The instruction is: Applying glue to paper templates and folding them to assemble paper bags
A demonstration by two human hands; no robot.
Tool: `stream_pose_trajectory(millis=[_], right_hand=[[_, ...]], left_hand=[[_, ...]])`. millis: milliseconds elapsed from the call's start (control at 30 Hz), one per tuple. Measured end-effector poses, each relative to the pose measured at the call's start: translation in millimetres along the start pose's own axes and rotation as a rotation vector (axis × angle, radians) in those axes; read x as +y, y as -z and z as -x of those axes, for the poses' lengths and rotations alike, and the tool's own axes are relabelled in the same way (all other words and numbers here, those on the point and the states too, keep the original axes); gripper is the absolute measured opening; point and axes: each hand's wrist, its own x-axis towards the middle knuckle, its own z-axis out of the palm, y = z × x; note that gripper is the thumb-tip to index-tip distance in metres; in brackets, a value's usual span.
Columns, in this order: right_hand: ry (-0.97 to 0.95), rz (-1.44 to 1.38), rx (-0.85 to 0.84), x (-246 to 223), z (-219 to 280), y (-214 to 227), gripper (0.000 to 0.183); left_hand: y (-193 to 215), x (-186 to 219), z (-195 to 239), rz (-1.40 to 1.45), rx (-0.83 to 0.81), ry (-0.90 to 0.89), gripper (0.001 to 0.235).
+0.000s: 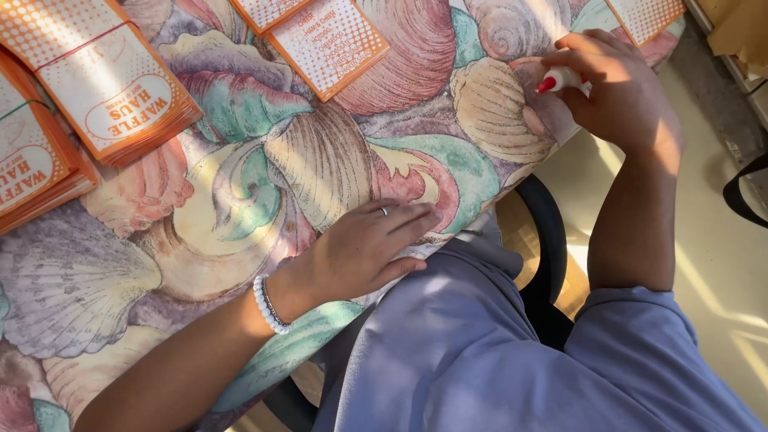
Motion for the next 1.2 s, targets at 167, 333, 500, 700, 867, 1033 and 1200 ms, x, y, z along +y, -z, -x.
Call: stream_pose_trajectory(millis=[167, 333, 500, 700, 867, 1033, 1200], right_hand=[[-0.079, -0.480, -0.004, -73.1, -11.8, 15.9, 0.035], [-0.101, -0.981, -0.051, -151.3, -25.6, -30.3, 0.024], [-0.131, -0.857, 0.137, -186.9, -35.6, -58.4, 0.043], [-0.109, -0.914, 0.318, -194.4, -40.7, -28.7, 0.041], [-0.011, -0.754, 0.398, -210.0, -42.3, -20.5, 0.017], [-0.132, -0.743, 0.427, -216.5, -40.6, -26.2, 0.015], [-0.137, -0.653, 0.464, -218.8, -35.9, -27.3, 0.012]], left_hand=[[11.1, 7.8, -12.1, 0.136, 0.183, 0.196, 0.049], [27.5, 17.2, -26.1, 0.358, 0.586, 0.308, 0.057], [33.2, 20.6, -12.4, 0.418, 0.645, 0.341, 0.033], [37.3, 23.5, -8.5, 0.424, 0.651, 0.289, 0.023], [30.9, 20.8, -7.4, 0.381, 0.652, 0.249, 0.024], [27.9, 17.6, -7.3, 0.423, 0.670, 0.222, 0.029], [28.1, 17.7, -8.1, 0.430, 0.666, 0.219, 0.028]])
